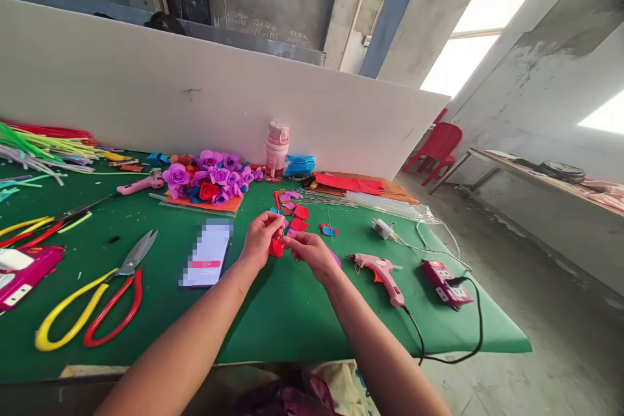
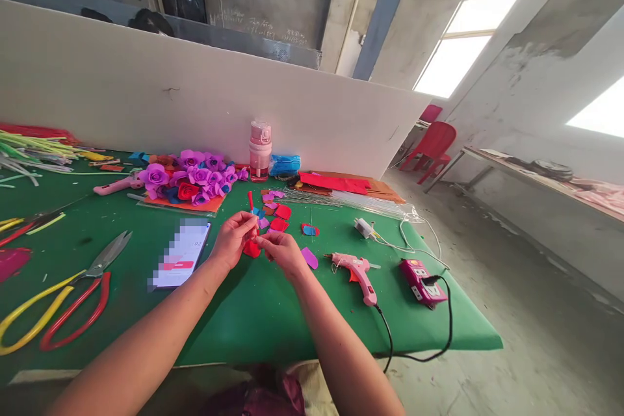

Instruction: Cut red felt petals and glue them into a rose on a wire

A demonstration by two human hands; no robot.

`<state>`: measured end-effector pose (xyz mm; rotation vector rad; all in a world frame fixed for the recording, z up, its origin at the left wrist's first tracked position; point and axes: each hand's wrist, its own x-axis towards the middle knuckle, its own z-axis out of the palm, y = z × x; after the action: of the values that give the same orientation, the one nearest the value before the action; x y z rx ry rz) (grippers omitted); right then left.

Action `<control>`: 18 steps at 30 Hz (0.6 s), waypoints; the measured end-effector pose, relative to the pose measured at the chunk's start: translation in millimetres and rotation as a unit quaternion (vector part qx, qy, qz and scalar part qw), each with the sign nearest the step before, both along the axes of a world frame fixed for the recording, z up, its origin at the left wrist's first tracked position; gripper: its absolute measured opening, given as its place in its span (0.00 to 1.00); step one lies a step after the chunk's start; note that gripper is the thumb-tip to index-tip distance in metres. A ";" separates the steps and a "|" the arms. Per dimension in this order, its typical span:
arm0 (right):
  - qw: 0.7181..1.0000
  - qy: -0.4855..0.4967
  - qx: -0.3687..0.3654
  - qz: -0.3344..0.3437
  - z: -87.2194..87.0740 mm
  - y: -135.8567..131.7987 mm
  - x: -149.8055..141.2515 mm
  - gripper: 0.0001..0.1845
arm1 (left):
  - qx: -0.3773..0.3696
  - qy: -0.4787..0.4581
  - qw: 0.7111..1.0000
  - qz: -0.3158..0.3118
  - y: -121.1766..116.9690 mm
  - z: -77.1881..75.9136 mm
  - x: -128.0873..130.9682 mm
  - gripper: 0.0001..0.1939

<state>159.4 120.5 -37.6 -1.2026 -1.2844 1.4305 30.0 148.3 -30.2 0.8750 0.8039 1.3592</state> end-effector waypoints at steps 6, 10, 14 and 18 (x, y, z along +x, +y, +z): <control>0.999 -0.015 -0.017 -0.023 -4.7 -14.1 5.2 0.16 | -0.002 -0.019 1.000 0.002 2.2 -5.0 0.3 0.11; 0.999 -0.011 -0.050 -0.003 -5.8 -37.8 11.2 0.17 | -0.012 -0.043 0.999 0.024 7.4 -7.0 -4.9 0.11; 0.998 0.010 -0.056 0.017 -8.3 -58.8 14.5 0.18 | -0.009 -0.046 0.999 0.011 9.1 -3.4 -9.1 0.11; 0.999 -0.016 -0.029 -0.019 -7.0 -72.9 26.6 0.18 | 0.003 -0.038 0.999 -0.005 5.7 1.3 -7.6 0.11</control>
<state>186.0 47.7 -44.6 -1.2856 -1.2423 1.4351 22.4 153.9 -28.9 0.8264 0.7352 1.3783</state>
